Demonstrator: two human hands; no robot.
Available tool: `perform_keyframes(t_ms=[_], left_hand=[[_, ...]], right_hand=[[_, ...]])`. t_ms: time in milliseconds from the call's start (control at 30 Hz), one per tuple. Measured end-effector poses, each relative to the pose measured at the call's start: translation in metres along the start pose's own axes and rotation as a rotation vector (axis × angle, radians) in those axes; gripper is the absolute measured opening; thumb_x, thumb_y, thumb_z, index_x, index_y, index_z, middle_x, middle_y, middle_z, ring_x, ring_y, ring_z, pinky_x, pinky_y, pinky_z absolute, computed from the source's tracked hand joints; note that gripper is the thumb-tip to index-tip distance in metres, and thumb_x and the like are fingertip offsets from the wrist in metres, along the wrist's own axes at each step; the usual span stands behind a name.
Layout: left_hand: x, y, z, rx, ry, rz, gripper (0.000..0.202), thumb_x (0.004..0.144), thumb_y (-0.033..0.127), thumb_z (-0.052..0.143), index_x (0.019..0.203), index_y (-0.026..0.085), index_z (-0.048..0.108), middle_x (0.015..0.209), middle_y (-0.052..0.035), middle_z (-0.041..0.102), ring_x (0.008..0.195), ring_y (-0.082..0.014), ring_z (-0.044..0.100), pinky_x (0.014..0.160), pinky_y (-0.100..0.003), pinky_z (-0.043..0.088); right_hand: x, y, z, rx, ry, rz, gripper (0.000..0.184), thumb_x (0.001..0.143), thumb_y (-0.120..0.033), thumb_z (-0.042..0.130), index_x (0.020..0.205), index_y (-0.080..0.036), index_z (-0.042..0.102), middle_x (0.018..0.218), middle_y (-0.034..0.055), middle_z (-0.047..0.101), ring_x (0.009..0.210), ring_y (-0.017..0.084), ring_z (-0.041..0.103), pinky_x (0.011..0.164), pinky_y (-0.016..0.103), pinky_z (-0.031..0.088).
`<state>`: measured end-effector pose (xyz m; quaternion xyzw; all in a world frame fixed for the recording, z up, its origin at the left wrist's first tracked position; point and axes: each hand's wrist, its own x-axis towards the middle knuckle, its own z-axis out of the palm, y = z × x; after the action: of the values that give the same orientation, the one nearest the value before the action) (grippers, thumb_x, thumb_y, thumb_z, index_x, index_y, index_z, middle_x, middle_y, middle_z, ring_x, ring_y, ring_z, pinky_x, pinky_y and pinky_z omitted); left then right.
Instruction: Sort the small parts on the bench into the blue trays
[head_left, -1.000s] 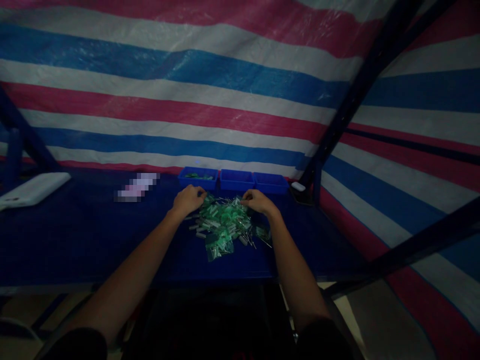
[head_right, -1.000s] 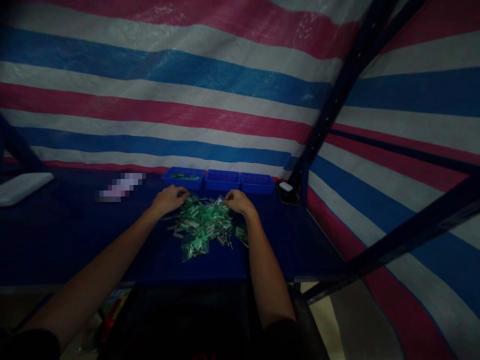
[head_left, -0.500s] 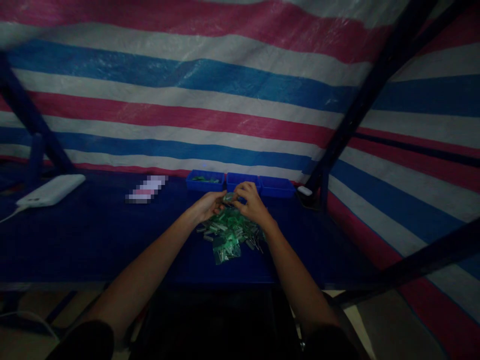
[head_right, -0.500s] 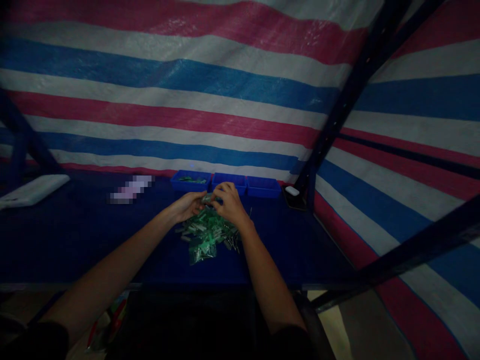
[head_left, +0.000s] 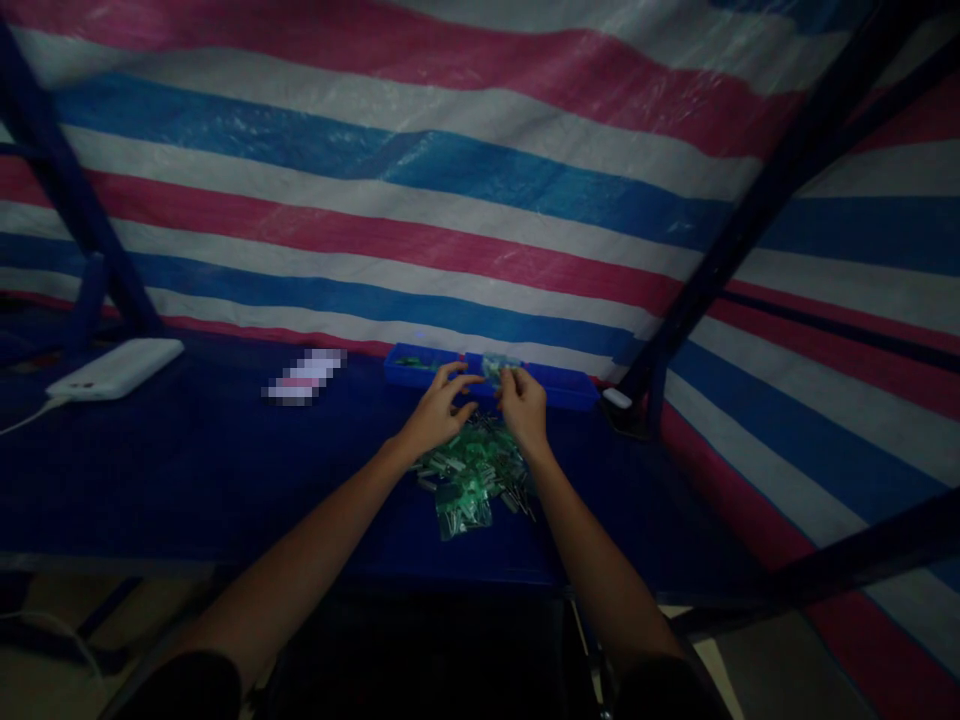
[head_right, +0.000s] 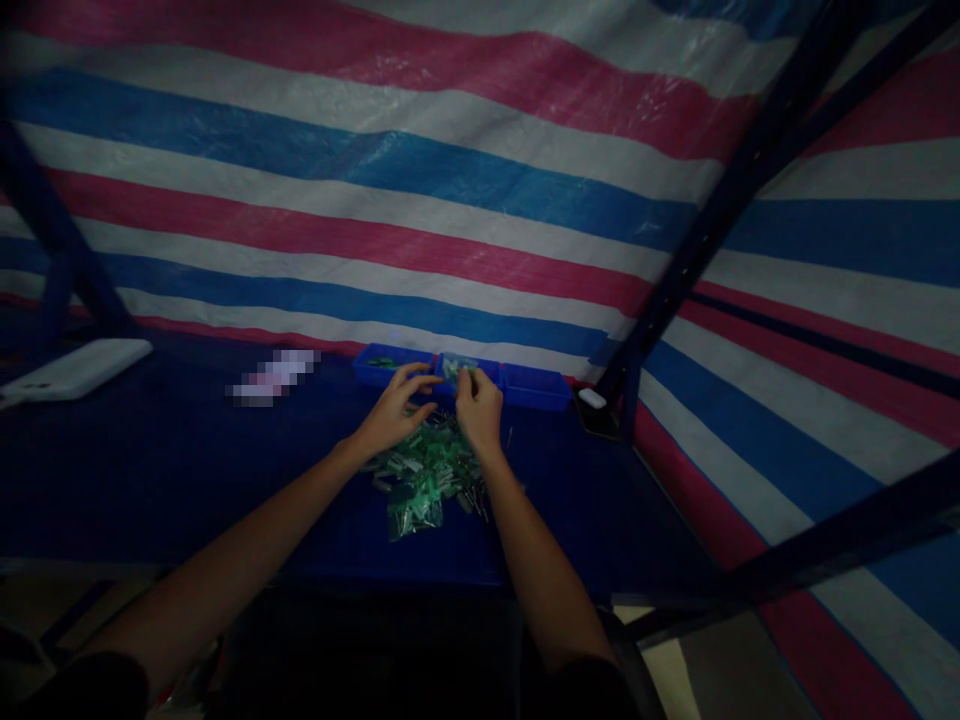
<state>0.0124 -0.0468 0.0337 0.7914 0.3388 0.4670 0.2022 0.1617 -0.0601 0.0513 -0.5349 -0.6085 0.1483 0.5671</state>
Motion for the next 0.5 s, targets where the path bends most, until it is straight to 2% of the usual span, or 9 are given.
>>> perform_keyframes(t_ms=[67, 100, 167, 200, 267, 333, 400, 500], left_hand=[[0.001, -0.008, -0.002, 0.080, -0.035, -0.064, 0.035, 0.077, 0.026, 0.050, 0.111, 0.020, 0.052, 0.116, -0.0086, 0.047, 0.090, -0.0171, 0.055, 0.072, -0.030, 0.049], [0.001, -0.011, -0.003, 0.133, -0.088, -0.084, 0.032, 0.078, 0.028, 0.049, 0.108, 0.019, 0.055, 0.109, -0.0079, 0.052, 0.089, -0.0174, 0.055, 0.078, -0.031, 0.047], [-0.001, -0.015, -0.003, 0.251, -0.223, -0.104, 0.029, 0.080, 0.035, 0.047, 0.102, 0.020, 0.059, 0.099, -0.0066, 0.059, 0.093, -0.0203, 0.054, 0.087, -0.035, 0.041], [-0.003, -0.016, -0.003, 0.307, -0.284, -0.116, 0.032, 0.079, 0.040, 0.047, 0.102, 0.021, 0.059, 0.099, -0.0067, 0.059, 0.097, -0.0226, 0.052, 0.089, -0.038, 0.038], [-0.006, -0.016, -0.002, 0.401, -0.371, -0.160, 0.044, 0.075, 0.052, 0.049, 0.107, 0.024, 0.058, 0.109, -0.0081, 0.056, 0.107, -0.0276, 0.045, 0.091, -0.043, 0.033], [-0.009, -0.014, -0.002, 0.448, -0.444, -0.206, 0.054, 0.069, 0.060, 0.050, 0.111, 0.026, 0.056, 0.117, -0.0091, 0.051, 0.113, -0.0307, 0.038, 0.093, -0.048, 0.028], [-0.009, -0.013, -0.005, 0.459, -0.513, -0.229, 0.056, 0.067, 0.062, 0.050, 0.110, 0.027, 0.058, 0.121, -0.0085, 0.049, 0.114, -0.0316, 0.036, 0.094, -0.049, 0.025], [-0.006, -0.014, -0.013, 0.474, -0.556, -0.257, 0.048, 0.067, 0.057, 0.052, 0.105, 0.029, 0.060, 0.117, -0.0065, 0.052, 0.112, -0.0311, 0.039, 0.092, -0.047, 0.028]], right_hand=[[0.008, -0.015, -0.002, -0.046, 0.139, -0.103, 0.036, 0.086, -0.042, 0.031, 0.091, -0.018, 0.057, 0.072, 0.0030, 0.057, 0.063, 0.014, 0.051, 0.059, 0.026, 0.039], [0.015, -0.023, -0.002, -0.068, 0.179, -0.154, 0.035, 0.087, -0.039, 0.029, 0.100, -0.019, 0.056, 0.081, 0.0050, 0.058, 0.070, 0.015, 0.053, 0.063, 0.026, 0.040], [0.031, -0.036, 0.000, -0.117, 0.181, -0.243, 0.036, 0.088, -0.035, 0.029, 0.115, -0.022, 0.049, 0.098, 0.0076, 0.057, 0.082, 0.016, 0.054, 0.070, 0.028, 0.041], [0.040, -0.040, 0.001, -0.155, 0.132, -0.281, 0.037, 0.088, -0.034, 0.031, 0.118, -0.022, 0.048, 0.101, 0.0082, 0.057, 0.086, 0.017, 0.054, 0.074, 0.030, 0.040], [0.055, -0.041, 0.005, -0.285, -0.056, -0.319, 0.038, 0.084, -0.034, 0.043, 0.120, -0.023, 0.048, 0.100, 0.0078, 0.059, 0.091, 0.021, 0.053, 0.080, 0.033, 0.039], [0.062, -0.032, 0.006, -0.437, -0.276, -0.269, 0.043, 0.077, -0.036, 0.054, 0.118, -0.022, 0.051, 0.094, 0.0068, 0.062, 0.091, 0.023, 0.055, 0.080, 0.035, 0.039], [0.058, -0.016, 0.004, -0.530, -0.455, -0.174, 0.041, 0.076, -0.038, 0.055, 0.114, -0.021, 0.056, 0.092, 0.0067, 0.065, 0.087, 0.022, 0.057, 0.078, 0.033, 0.041], [0.039, 0.011, 0.001, -0.538, -0.613, -0.070, 0.034, 0.080, -0.036, 0.050, 0.108, -0.019, 0.060, 0.094, 0.0074, 0.066, 0.083, 0.019, 0.060, 0.073, 0.028, 0.042]])
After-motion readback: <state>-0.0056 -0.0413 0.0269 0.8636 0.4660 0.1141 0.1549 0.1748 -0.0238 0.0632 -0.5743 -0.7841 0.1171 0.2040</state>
